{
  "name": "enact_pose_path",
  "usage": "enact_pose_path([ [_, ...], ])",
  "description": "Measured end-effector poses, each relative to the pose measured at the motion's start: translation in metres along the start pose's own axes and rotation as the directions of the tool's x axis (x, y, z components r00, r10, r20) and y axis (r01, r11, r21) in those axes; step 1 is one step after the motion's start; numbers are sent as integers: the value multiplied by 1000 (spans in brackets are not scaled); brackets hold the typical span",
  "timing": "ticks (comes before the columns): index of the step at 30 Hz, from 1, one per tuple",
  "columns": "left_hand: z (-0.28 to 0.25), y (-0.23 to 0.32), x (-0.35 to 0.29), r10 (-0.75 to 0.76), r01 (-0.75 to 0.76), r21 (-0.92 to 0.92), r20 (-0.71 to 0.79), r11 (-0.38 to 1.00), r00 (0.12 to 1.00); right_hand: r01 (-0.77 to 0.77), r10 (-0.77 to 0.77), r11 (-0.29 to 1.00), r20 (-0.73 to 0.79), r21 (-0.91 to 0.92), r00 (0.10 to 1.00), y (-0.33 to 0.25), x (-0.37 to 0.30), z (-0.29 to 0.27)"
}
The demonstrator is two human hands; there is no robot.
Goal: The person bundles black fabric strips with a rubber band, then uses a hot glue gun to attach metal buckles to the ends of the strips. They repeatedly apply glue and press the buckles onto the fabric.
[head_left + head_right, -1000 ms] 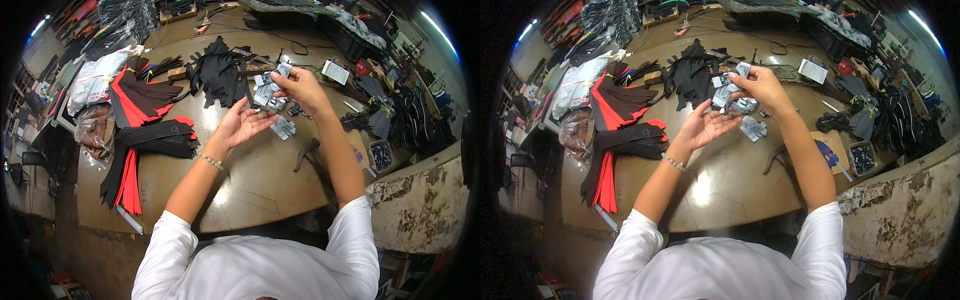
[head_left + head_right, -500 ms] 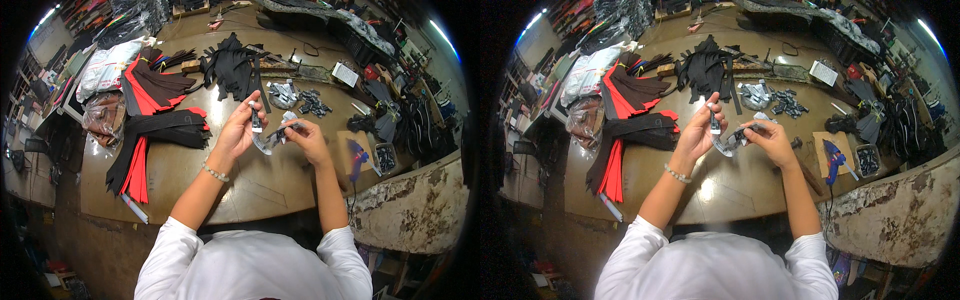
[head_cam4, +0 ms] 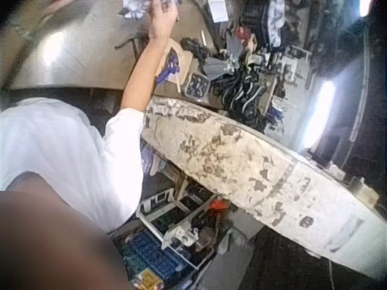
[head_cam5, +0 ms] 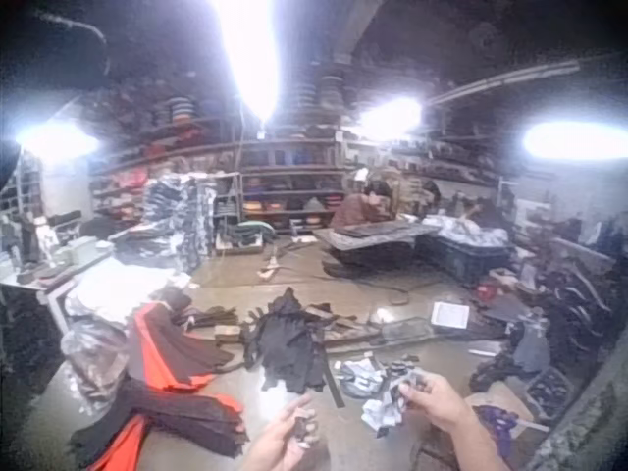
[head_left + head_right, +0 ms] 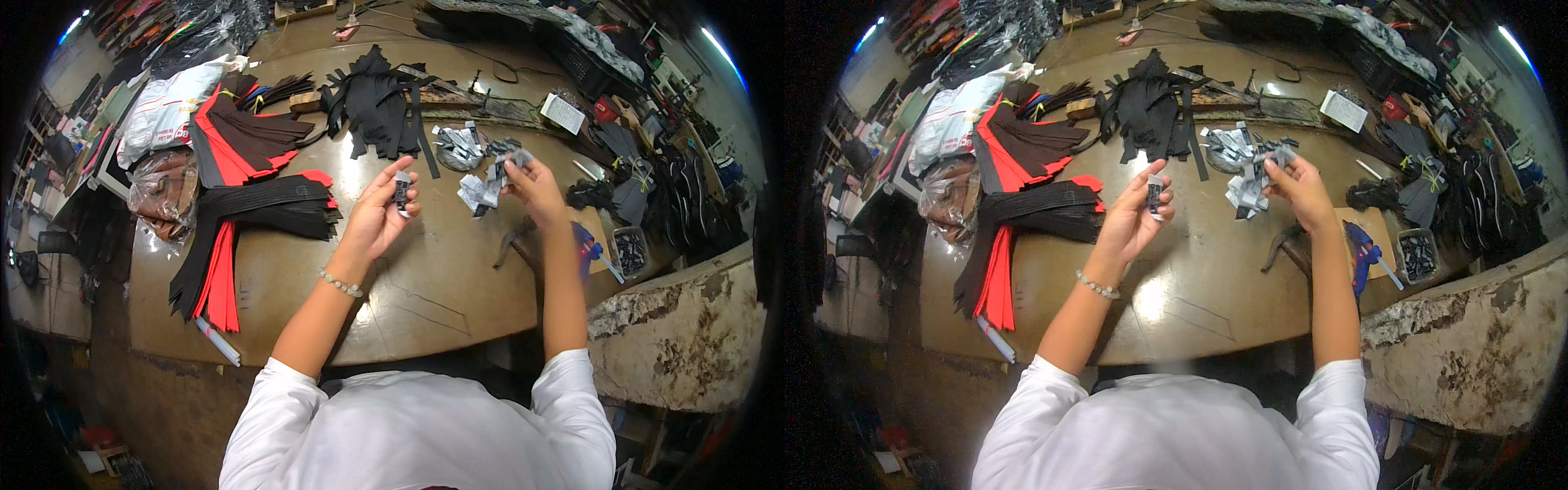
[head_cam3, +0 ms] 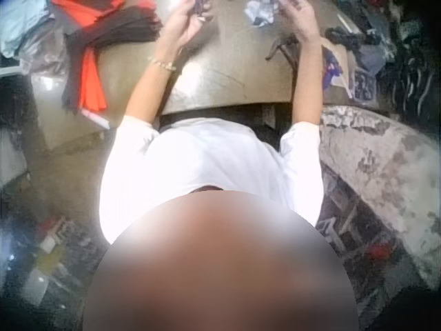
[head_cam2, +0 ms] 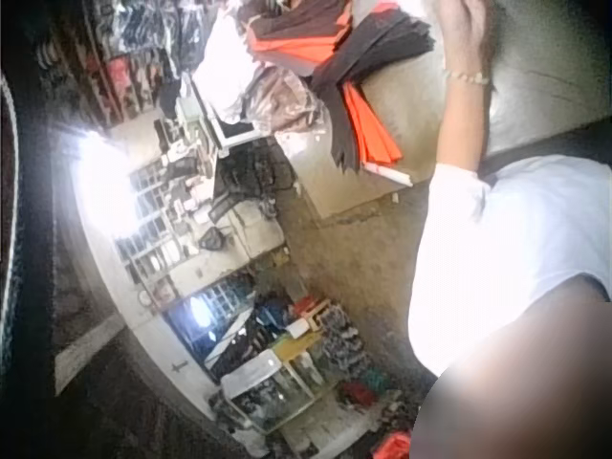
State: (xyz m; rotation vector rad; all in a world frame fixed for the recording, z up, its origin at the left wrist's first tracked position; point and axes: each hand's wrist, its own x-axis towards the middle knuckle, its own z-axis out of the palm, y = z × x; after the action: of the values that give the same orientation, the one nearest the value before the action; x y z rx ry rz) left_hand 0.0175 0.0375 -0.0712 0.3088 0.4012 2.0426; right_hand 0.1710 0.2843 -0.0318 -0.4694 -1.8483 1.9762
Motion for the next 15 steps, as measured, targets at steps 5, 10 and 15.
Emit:
enact_pose_path([
  [5, -16, -6, -7, -136, 143, 22, -179, 990, 974, -11, 11, 996, 1, 92, 1000, -4, 30, -14],
  [10, 2, -26, -10, -194, 265, 372, -218, 890, 956, -19, 19, 1000, -29, 20, 999, -15, 25, 9],
  [15, 24, -50, -6, -12, 108, 671, -147, 734, 989, 104, -94, 988, 94, -111, 991, -11, -25, 41],
])
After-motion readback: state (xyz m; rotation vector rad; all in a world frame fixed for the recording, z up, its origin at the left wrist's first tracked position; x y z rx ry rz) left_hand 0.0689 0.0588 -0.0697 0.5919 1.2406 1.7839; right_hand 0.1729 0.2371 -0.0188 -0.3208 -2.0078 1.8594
